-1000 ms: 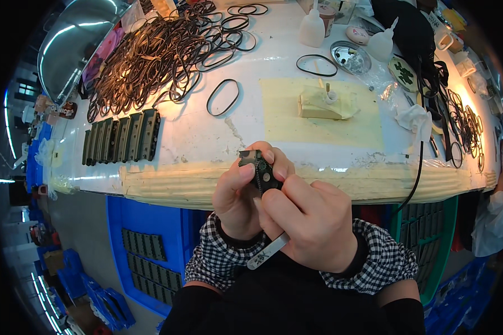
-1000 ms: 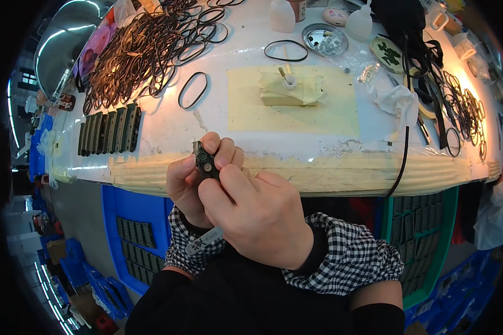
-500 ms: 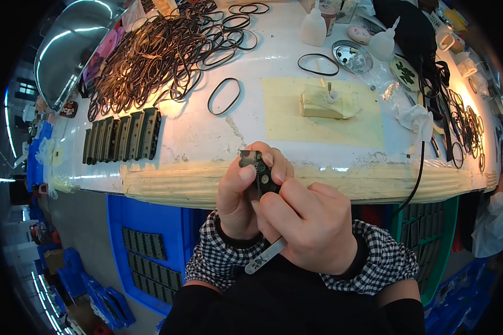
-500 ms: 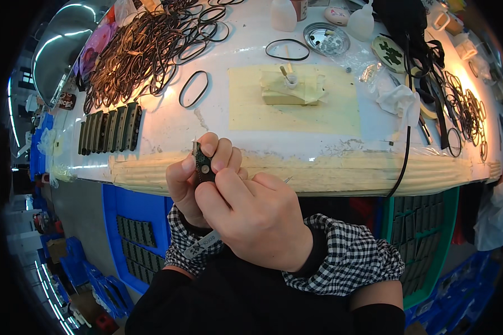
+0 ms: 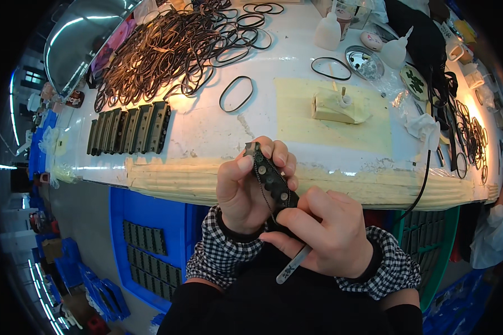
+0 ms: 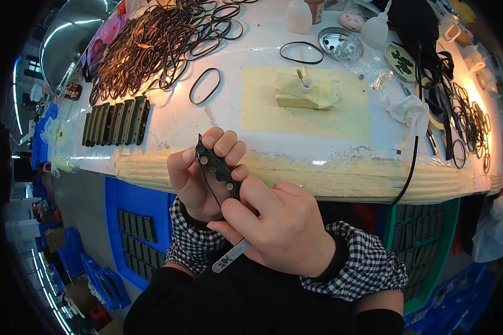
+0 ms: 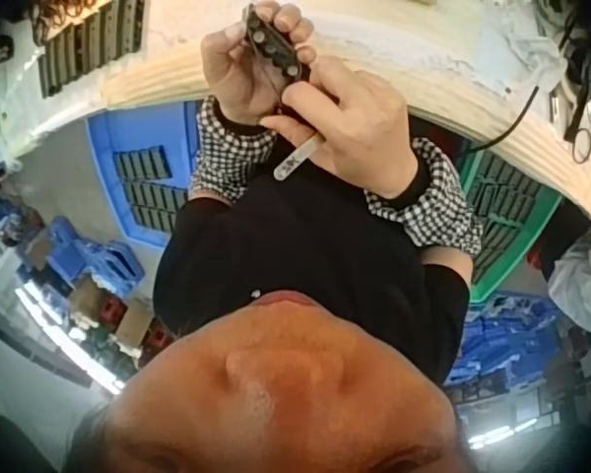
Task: Assembling small components into a green housing using tweezers at a factory workbench.
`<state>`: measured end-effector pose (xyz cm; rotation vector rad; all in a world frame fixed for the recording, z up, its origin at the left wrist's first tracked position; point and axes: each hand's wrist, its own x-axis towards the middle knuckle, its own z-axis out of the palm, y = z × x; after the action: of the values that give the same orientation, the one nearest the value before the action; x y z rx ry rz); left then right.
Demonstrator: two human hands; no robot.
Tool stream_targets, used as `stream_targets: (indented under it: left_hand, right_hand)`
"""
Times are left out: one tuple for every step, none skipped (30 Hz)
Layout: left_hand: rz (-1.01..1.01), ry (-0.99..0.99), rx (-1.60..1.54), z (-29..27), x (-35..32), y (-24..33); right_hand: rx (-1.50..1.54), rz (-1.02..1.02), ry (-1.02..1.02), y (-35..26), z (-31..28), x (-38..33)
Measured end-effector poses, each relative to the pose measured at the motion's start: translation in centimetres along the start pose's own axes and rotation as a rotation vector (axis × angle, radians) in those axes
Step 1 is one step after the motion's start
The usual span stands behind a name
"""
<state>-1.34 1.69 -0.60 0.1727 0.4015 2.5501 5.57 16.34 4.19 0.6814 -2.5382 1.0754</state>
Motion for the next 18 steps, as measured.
stream_targets:
  left_hand:
    - [-0.005,-0.016,0.004,-0.1,0.0,0.1]
    - [-0.010,-0.031,0.009,-0.4,0.1,0.2]
    - [-0.015,-0.052,0.014,-0.6,0.1,0.3]
    - [-0.008,-0.039,0.028,-0.6,0.1,0.5]
    - [0.000,-0.026,0.041,-0.7,0.1,0.6]
    - [0.008,-0.010,0.053,-0.7,0.1,0.6]
    - [0.018,0.006,0.053,-0.7,0.1,0.7]
    - [0.027,0.022,0.053,-0.6,0.2,0.8]
    - [0.037,0.040,0.052,-0.5,0.3,0.9]
    - [0.033,0.044,0.044,-0.6,0.4,1.1]
    - [0.022,0.032,0.033,-0.8,0.5,1.3]
    - [0.008,0.012,0.019,-0.9,0.6,1.4]
    - [-0.007,-0.007,0.004,-1.1,0.6,1.5]
    - [-0.009,-0.001,0.008,-1.1,0.7,1.6]
    - [-0.011,0.010,0.014,-0.9,0.8,1.7]
    - [-0.013,0.021,0.020,-0.7,0.9,1.8]
    - [-0.010,0.026,0.027,-0.6,1.0,1.8]
    - [-0.006,0.028,0.030,-0.7,1.0,1.8]
  right_hand:
    - [0.007,-0.001,0.004,0.1,-0.1,0.0]
    - [0.013,0.000,0.009,0.2,-0.2,-0.1]
    - [0.017,-0.002,0.017,0.2,-0.2,-0.2]
    - [0.019,-0.006,0.035,0.2,-0.3,-0.3]
    - [0.020,-0.008,0.053,0.2,-0.3,-0.4]
    - [0.024,-0.010,0.068,0.3,-0.3,-0.5]
    - [0.001,-0.019,0.086,0.5,-0.2,-0.7]
    - [-0.021,-0.028,0.105,0.9,0.0,-0.9]
    - [-0.042,-0.036,0.123,1.4,0.1,-1.0]
    - [-0.013,-0.029,0.105,1.7,0.0,-1.1]
    - [0.018,-0.022,0.087,2.2,-0.2,-1.0]
    - [0.040,-0.014,0.070,2.4,-0.2,-1.0]
    - [0.070,-0.002,0.089,2.6,-0.2,-0.9]
    - [0.099,0.010,0.108,2.8,-0.1,-0.8]
    - [0.135,0.023,0.126,3.0,-0.1,-0.5]
    - [0.200,0.046,0.139,2.9,-0.2,-0.1]
    - [0.227,0.055,0.127,3.1,-0.3,0.1]
    - [0.250,0.064,0.114,3.2,-0.2,0.1]
